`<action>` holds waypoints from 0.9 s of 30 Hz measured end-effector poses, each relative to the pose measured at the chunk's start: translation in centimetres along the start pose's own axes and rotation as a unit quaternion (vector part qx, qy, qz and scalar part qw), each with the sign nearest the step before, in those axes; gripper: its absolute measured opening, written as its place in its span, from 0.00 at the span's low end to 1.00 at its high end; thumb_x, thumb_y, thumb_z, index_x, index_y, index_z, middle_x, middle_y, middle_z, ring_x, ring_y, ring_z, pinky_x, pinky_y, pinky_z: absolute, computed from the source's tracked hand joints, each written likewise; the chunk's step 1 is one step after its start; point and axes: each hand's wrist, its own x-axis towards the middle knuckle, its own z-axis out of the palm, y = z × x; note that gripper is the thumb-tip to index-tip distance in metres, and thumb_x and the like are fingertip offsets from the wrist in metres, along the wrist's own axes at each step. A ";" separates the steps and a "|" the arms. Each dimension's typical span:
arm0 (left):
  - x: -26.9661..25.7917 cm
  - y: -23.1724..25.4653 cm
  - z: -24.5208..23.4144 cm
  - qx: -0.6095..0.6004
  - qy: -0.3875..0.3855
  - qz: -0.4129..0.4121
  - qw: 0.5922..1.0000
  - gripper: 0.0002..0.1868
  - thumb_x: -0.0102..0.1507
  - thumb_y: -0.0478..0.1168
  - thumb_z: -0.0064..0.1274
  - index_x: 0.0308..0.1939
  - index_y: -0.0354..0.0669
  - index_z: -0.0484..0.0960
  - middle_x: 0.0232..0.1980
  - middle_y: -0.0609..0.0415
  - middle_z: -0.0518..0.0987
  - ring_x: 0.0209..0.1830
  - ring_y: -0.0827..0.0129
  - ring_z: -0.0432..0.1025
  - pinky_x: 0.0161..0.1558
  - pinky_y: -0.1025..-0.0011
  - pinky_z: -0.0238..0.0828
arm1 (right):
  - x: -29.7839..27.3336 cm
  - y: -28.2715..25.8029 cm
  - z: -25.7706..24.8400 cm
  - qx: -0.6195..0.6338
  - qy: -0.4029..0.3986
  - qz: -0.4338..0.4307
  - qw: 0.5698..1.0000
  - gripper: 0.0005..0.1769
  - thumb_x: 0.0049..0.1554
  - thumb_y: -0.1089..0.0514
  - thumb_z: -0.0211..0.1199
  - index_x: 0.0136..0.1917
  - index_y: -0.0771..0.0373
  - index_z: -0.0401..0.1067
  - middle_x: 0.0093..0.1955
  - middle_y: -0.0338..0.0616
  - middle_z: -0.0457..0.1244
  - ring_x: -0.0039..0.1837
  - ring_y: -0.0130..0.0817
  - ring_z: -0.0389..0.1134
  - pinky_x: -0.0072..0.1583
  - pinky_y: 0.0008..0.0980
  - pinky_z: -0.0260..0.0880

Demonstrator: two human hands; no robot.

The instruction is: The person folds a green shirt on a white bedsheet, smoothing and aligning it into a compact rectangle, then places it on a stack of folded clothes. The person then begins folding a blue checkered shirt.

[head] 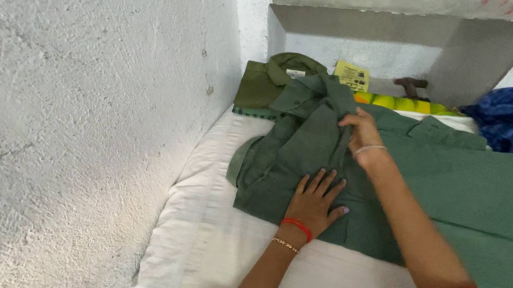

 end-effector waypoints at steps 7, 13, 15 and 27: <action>-0.2 -0.3 1.1 -0.076 -0.004 -0.023 0.997 0.37 0.70 0.62 0.38 0.78 0.49 0.62 0.79 0.51 0.62 0.80 0.56 0.53 0.80 0.55 0.41 | -15.4 -6.0 -12.7 -0.138 0.094 0.017 0.986 0.19 0.54 0.66 0.56 0.58 0.58 0.76 0.55 0.35 0.69 0.56 0.28 0.68 0.60 0.30 0.67; 0.2 -0.7 1.7 -0.141 -0.026 -0.107 0.984 0.40 0.64 0.58 0.47 0.75 0.41 0.63 0.78 0.43 0.61 0.78 0.49 0.55 0.76 0.60 0.49 | -23.0 -7.5 -14.2 -0.442 0.193 -0.096 0.871 0.18 0.63 0.52 0.63 0.63 0.61 0.75 0.58 0.43 0.68 0.57 0.34 0.67 0.60 0.36 0.67; 0.4 -0.7 1.8 -0.133 0.026 -0.057 0.989 0.36 0.68 0.59 0.45 0.74 0.43 0.65 0.78 0.44 0.62 0.79 0.48 0.54 0.77 0.56 0.46 | -24.4 -6.6 -10.9 -0.480 0.109 -0.193 0.849 0.21 0.58 0.51 0.64 0.62 0.61 0.75 0.61 0.40 0.67 0.58 0.34 0.69 0.60 0.35 0.70; 0.3 -0.4 1.5 -0.053 -0.015 -0.050 0.997 0.35 0.66 0.64 0.45 0.70 0.49 0.72 0.72 0.46 0.70 0.72 0.47 0.59 0.71 0.47 0.49 | -22.0 -2.0 -3.6 -0.540 0.063 -0.251 0.801 0.11 0.61 0.59 0.63 0.54 0.66 0.77 0.56 0.45 0.68 0.51 0.41 0.72 0.54 0.35 0.70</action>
